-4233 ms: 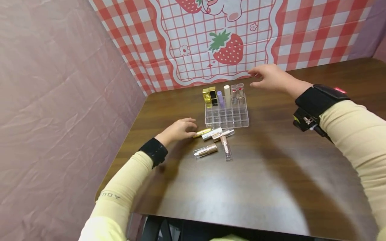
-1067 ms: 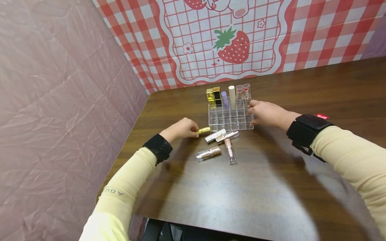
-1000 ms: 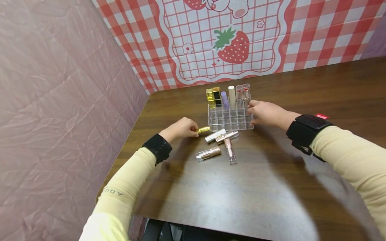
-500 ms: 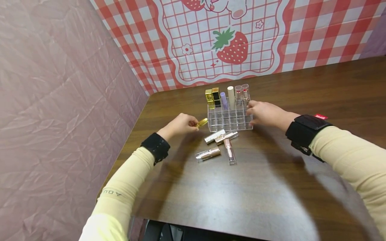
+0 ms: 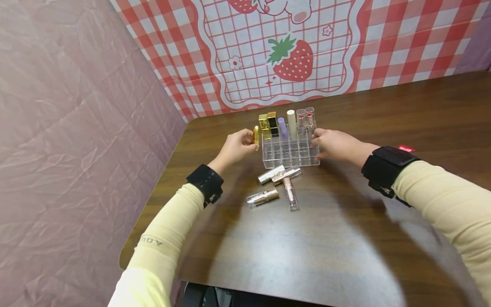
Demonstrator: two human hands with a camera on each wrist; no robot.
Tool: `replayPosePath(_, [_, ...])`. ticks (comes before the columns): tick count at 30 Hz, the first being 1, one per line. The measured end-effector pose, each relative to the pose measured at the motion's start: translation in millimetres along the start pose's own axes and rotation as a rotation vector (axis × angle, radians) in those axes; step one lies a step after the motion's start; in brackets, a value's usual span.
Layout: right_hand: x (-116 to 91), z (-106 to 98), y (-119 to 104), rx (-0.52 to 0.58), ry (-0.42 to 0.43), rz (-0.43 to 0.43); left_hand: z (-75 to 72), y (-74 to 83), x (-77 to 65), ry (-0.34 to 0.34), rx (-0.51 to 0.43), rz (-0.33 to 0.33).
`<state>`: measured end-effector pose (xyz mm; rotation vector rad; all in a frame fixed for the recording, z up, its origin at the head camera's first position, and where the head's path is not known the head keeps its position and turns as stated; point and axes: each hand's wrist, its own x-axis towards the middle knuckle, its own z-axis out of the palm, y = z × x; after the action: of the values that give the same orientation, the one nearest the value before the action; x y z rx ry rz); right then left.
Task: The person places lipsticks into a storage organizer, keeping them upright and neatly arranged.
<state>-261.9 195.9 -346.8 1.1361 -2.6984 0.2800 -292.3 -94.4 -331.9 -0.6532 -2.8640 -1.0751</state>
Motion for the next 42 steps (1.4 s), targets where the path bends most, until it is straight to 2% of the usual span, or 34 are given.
replayPosePath(5, [1.5, 0.2, -0.9, 0.004, 0.001, -0.005, 3.4, 4.0, 4.8, 0.045, -0.074, -0.023])
replayPosePath(10, [1.5, 1.5, -0.2, 0.002, -0.001, 0.006, 6.4, 8.2, 11.4, 0.091, -0.078, -0.038])
replayPosePath(16, [1.3, 2.2, -0.4, 0.012, 0.000, 0.013, 11.0, 12.2, 19.5, 0.117, -0.031, -0.022])
replayPosePath(32, [-0.7, 1.8, -2.0, 0.009, 0.004, 0.023, 24.6, 13.4, 27.0, 0.177, 0.055, -0.087])
replayPosePath(42, [-2.3, 1.9, -1.0, 0.009, 0.007, 0.031, 32.2, 10.4, 27.4, 0.166, 0.088, -0.115])
